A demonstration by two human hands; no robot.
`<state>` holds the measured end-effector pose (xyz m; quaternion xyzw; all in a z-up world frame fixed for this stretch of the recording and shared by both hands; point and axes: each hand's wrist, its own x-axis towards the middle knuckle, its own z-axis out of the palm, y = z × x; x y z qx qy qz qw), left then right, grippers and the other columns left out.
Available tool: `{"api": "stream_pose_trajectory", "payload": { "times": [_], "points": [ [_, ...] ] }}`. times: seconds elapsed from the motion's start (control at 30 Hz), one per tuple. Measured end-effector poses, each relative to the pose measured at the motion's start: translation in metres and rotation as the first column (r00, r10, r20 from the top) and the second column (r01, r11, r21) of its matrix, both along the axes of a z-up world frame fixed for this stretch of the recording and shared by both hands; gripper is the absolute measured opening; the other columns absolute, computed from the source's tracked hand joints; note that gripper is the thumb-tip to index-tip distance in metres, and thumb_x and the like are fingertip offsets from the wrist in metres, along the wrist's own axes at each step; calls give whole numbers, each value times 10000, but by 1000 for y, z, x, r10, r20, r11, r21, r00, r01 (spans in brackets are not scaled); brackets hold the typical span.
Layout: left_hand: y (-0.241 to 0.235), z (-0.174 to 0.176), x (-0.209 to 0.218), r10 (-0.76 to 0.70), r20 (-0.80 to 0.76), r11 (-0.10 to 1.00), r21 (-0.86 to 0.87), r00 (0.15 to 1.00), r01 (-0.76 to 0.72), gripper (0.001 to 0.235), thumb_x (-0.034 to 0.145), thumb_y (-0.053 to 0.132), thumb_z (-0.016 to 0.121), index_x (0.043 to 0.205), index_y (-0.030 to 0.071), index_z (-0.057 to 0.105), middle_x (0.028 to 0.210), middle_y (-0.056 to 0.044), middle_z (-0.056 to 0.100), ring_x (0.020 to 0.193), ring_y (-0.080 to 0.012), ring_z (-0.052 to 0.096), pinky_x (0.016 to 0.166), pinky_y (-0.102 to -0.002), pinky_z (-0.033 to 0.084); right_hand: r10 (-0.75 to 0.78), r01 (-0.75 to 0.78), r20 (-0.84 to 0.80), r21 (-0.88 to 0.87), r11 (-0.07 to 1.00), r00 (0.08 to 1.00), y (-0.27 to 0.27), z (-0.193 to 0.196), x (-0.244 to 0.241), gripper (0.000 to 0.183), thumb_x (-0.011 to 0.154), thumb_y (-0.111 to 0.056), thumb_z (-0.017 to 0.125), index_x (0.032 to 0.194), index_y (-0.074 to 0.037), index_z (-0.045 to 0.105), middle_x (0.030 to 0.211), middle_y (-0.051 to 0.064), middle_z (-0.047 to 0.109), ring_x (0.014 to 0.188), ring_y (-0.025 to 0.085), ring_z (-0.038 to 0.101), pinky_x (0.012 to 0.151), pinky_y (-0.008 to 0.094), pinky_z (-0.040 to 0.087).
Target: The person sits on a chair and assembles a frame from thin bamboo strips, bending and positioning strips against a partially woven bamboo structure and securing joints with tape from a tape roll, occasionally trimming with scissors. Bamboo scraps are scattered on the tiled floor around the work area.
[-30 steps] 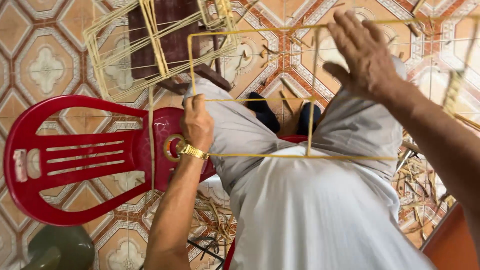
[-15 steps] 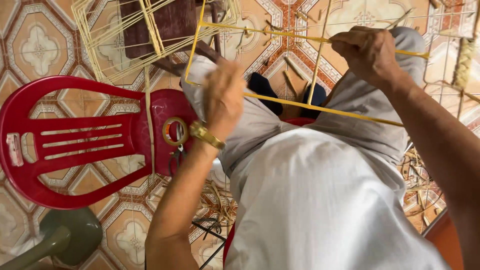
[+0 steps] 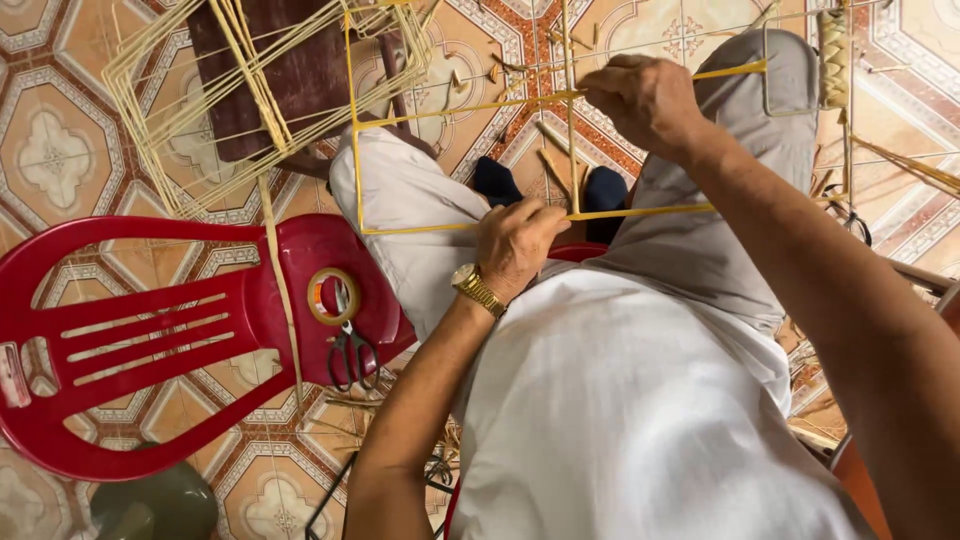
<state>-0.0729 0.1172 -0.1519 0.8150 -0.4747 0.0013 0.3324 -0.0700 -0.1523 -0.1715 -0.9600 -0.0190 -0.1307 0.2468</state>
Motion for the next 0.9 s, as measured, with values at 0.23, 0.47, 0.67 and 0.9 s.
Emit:
{"api": "stream_pose_trajectory", "payload": {
  "times": [0.23,0.47,0.67,0.9],
  "points": [
    [-9,11,-2,21,-76,1000,-11,997,-21,126,857,166,782,908,103,685,812,-52,661,752,-289,675,639,-437,496,170,-169,-6,63,984,985,46,37,-85,299,826,-266,812,1037,-62,755,936,127,729,816,326,681,791,450,551],
    [-10,-5,-1,-19,-180,998,59,983,30,135,922,187,706,842,92,653,826,-101,696,745,-340,679,618,-472,505,259,-259,1,25,966,966,63,-13,-106,370,713,-100,714,1082,-84,725,918,90,700,830,297,693,709,418,570],
    [65,9,49,-85,-86,983,155,993,98,117,961,157,692,872,84,672,842,-108,707,745,-334,688,625,-442,528,212,-224,-76,-228,947,974,15,-2,-129,384,760,-157,722,1141,-113,723,964,81,715,840,266,687,629,392,557],
    [109,4,64,-18,-54,984,173,998,27,104,937,173,685,935,71,709,881,-102,724,775,-335,695,646,-422,533,-43,81,99,-421,903,994,-86,17,-194,377,729,-181,763,1096,-250,709,1197,28,724,1095,258,668,893,464,516]
  ]
}}
